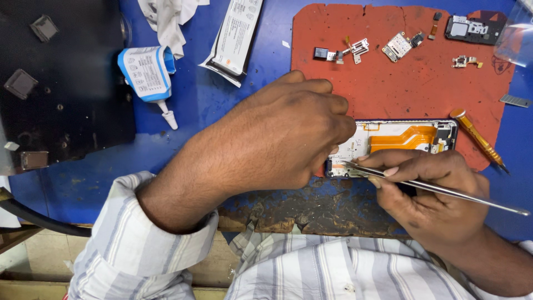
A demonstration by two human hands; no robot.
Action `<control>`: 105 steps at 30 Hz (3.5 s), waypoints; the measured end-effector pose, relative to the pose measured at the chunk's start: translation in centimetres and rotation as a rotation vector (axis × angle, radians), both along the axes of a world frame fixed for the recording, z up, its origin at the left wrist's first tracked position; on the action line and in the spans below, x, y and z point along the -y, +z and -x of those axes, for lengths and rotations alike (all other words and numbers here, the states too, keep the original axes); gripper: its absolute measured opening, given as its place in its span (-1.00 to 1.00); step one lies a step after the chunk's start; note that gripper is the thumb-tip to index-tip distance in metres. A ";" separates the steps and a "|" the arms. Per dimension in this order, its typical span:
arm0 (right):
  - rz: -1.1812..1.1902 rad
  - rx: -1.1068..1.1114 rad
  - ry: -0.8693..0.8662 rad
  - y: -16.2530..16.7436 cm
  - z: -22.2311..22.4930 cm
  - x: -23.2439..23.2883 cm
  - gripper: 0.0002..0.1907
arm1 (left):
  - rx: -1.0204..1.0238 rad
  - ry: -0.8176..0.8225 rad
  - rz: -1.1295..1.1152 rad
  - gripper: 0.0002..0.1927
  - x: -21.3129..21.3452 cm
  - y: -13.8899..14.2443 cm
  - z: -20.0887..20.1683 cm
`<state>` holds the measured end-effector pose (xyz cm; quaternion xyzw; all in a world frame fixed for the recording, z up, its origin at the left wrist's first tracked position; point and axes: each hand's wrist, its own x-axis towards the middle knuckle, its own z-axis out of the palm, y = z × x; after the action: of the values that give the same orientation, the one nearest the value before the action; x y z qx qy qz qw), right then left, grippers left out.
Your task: The person disassembles a mobile phone, removes small internal components, and uses a screwdriver and tweezers to manipulate parts on the chassis. The person then reattaches a small black component and continues adjusting internal pieces.
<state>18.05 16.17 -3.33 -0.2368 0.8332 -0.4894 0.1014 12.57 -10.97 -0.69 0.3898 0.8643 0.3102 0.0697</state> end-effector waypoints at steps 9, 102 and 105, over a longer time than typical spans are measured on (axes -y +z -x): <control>0.102 0.068 -0.002 -0.4 -0.2 -0.2 -0.67 | 0.052 -0.004 0.031 -0.72 -0.1 0.0 0.1; 0.195 -0.017 -0.086 -0.2 -0.5 -1.3 -0.82 | -0.085 0.038 -0.077 -0.86 0.1 0.3 0.0; 0.061 -0.113 -0.221 -0.6 -1.9 -4.0 -0.99 | -0.137 0.141 -0.151 -0.89 0.2 0.3 0.4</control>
<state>19.99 20.17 -3.94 -0.1740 0.8432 -0.5086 -0.0075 12.13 -11.15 -0.35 0.3524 0.8665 0.3511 -0.0414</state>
